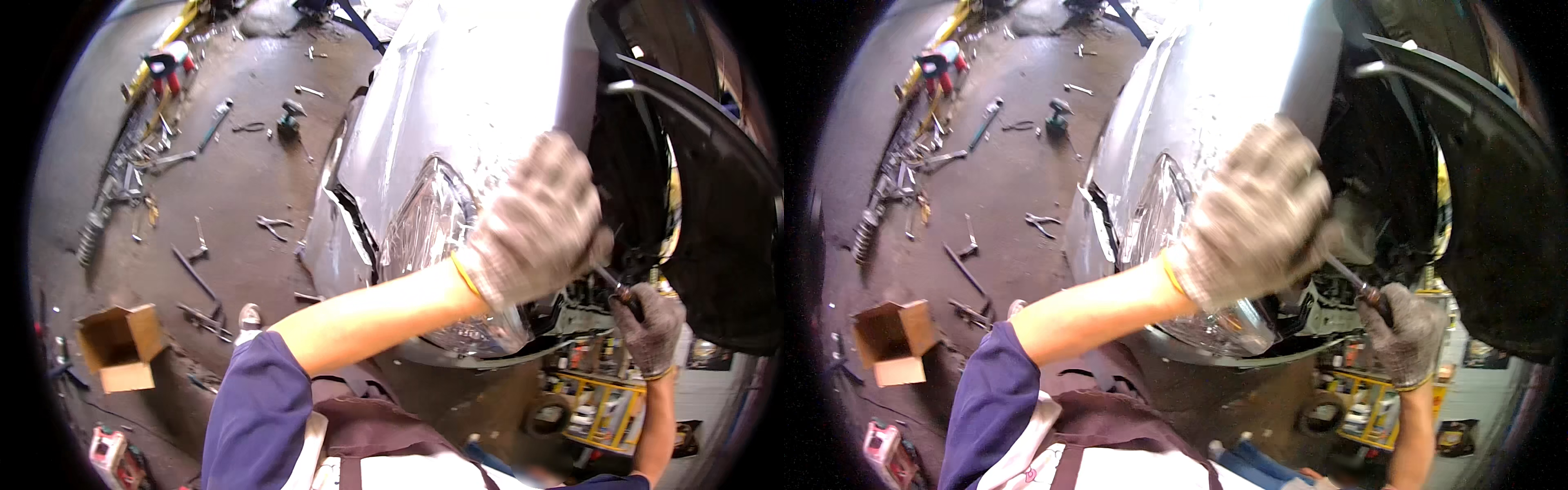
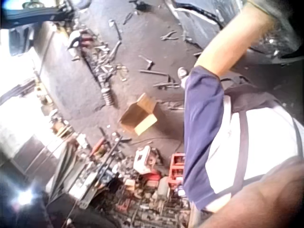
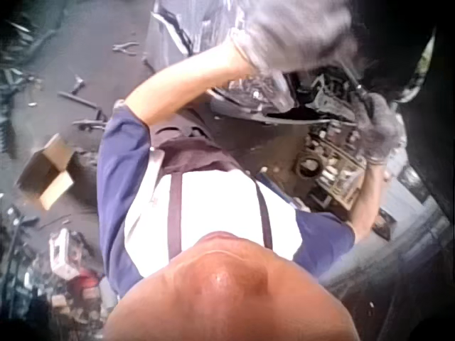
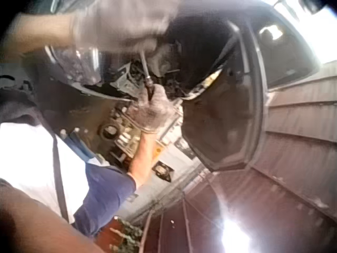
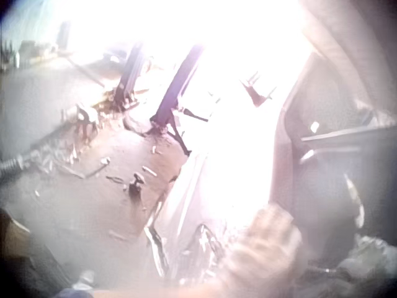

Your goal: The person removes the driver's side door panel and then uses a ratchet to loosen and remove bolts around the front bumper and headlight area of a silver car. The person repeatedly pries and pulls at the bumper and headlight assembly to detach it.

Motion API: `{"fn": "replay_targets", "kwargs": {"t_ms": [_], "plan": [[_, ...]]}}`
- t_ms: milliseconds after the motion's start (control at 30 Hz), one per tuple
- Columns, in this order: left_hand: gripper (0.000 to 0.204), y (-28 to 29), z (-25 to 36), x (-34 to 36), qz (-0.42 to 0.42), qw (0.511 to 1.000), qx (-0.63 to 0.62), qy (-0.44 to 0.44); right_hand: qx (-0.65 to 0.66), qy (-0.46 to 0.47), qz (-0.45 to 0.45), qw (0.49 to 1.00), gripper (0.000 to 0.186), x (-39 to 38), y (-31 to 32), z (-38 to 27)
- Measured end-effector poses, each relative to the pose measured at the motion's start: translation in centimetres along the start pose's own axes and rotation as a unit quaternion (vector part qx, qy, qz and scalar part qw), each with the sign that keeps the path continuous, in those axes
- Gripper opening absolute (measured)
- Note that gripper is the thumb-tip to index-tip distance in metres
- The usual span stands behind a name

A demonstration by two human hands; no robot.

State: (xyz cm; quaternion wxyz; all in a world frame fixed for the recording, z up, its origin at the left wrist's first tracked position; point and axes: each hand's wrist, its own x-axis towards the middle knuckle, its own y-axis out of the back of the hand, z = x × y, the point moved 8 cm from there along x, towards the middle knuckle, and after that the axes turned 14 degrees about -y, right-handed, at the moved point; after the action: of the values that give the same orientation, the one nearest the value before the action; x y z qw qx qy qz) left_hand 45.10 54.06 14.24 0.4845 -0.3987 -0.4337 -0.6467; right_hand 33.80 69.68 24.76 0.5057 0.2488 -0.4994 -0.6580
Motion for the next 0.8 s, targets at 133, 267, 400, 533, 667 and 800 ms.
{"fn": "replay_targets", "kwargs": {"t_ms": [133, 267, 400, 533, 667, 800], "plan": [[0.032, -2.4, 4.1, -2.2, -0.083, 0.989, -0.02, -0.124, 0.016, 0.002, 0.001, 1.0, 0.021, -0.9, -1.2, 0.9], [0.022, -0.8, 3.1, -2.4, -0.053, 0.986, -0.111, -0.114, -0.008, 0.015, 0.008, 1.0, 0.017, -0.5, -1.1, 0.1], [0.018, 0.0, 2.3, -2.2, -0.021, 0.985, -0.149, -0.087, -0.006, -0.002, -0.024, 1.0, 0.015, -0.2, -1.3, 0.8], [0.018, -1.2, 2.5, -2.0, -0.051, 0.985, -0.14, -0.083, -0.002, 0.009, 0.005, 1.0, 0.021, 0.1, -1.0, 0.0], [0.018, -1.1, 2.4, -2.0, -0.055, 0.985, -0.142, -0.086, -0.033, 0.003, -0.006, 0.999, 0.021, 0.1, -0.8, 0.0], [0.019, -0.3, 2.2, -2.3, -0.035, 0.982, -0.158, -0.094, -0.003, -0.003, 0.001, 1.0, 0.018, 0.7, -0.5, -1.3]]}}
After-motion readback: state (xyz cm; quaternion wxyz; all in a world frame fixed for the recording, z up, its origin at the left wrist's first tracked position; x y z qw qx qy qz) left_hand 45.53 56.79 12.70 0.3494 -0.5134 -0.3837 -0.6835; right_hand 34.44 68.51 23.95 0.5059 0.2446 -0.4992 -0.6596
